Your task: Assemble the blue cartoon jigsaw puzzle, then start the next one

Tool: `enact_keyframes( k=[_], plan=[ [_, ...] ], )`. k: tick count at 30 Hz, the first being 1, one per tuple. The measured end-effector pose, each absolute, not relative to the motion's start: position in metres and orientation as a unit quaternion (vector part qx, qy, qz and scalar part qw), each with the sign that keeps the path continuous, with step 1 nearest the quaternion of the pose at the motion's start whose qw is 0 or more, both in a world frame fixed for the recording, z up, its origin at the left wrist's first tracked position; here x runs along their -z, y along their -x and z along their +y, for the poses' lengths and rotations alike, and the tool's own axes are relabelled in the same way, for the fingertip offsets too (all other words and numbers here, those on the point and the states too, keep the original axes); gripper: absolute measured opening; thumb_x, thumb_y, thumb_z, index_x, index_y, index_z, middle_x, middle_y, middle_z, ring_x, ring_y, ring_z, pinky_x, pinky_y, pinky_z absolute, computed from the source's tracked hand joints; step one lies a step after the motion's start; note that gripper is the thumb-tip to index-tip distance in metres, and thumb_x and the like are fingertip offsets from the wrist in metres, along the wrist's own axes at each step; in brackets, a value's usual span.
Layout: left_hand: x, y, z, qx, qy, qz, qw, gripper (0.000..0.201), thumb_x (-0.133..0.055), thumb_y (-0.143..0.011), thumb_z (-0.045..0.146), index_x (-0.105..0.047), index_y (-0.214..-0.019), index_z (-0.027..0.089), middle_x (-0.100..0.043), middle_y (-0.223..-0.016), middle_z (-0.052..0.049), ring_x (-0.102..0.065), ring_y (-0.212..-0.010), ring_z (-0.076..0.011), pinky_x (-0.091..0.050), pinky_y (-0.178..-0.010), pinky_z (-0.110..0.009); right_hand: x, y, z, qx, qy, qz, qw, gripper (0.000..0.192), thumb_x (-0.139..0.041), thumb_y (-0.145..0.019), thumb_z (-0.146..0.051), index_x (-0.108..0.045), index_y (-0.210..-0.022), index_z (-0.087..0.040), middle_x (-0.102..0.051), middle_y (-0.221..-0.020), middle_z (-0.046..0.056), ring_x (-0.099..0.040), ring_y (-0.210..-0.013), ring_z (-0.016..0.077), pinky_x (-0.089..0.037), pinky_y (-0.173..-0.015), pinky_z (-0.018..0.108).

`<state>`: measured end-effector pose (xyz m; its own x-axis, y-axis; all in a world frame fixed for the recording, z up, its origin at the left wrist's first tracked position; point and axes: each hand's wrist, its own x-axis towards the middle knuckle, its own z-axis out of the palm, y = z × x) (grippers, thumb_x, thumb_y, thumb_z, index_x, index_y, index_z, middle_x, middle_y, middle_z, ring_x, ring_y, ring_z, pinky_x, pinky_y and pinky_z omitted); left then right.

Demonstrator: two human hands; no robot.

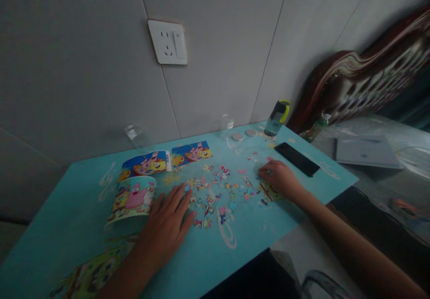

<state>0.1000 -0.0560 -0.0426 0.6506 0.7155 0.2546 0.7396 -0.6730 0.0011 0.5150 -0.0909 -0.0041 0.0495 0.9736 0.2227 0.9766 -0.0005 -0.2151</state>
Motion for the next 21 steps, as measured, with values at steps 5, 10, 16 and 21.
enact_keyframes(
  k=[5,10,16,21],
  plan=[
    [0.04,-0.102,-0.056,0.124,0.904,-0.406,0.051,0.053,-0.04,-0.104,0.048,-0.051,-0.147,0.019,-0.037,-0.162,-0.011,-0.044,-0.144,-0.0335,-0.038,-0.117,-0.058,0.005,-0.517,-0.085,-0.005,0.701,-0.696,0.157,0.02,-0.059,-0.095,-0.03,-0.078,-0.095,-0.024,-0.077,-0.1,0.01,-0.07,-0.108,0.0309,-0.052,-0.099,0.047],
    [0.042,-0.102,-0.056,0.139,0.899,-0.414,0.043,0.053,-0.042,-0.104,0.048,-0.053,-0.145,0.016,-0.044,-0.157,-0.014,-0.046,-0.142,-0.0341,-0.041,-0.116,-0.057,0.002,-0.503,-0.091,-0.013,0.69,-0.7,0.184,0.028,-0.051,-0.099,-0.03,-0.077,-0.104,-0.02,-0.078,-0.102,0.012,-0.073,-0.097,0.0298,-0.054,-0.093,0.047],
    [0.044,-0.104,-0.057,0.154,0.907,-0.392,0.008,0.058,-0.043,-0.105,0.045,-0.038,-0.155,0.016,-0.037,-0.162,-0.013,-0.041,-0.147,-0.0304,-0.037,-0.122,-0.053,0.007,-0.461,-0.099,-0.078,0.593,-0.773,0.211,0.025,-0.054,-0.102,-0.034,-0.076,-0.109,-0.026,-0.077,-0.108,0.006,-0.071,-0.098,0.0218,-0.056,-0.092,0.036],
    [0.044,-0.104,-0.058,0.147,0.911,-0.386,-0.005,0.055,-0.045,-0.104,0.047,-0.044,-0.152,0.019,-0.035,-0.163,-0.011,-0.042,-0.146,-0.0303,-0.038,-0.121,-0.052,0.016,-0.474,-0.087,-0.007,0.642,-0.744,0.187,0.034,-0.048,-0.103,-0.033,-0.071,-0.126,-0.024,-0.068,-0.13,0.013,-0.064,-0.118,0.0297,-0.049,-0.107,0.05]
  ],
)
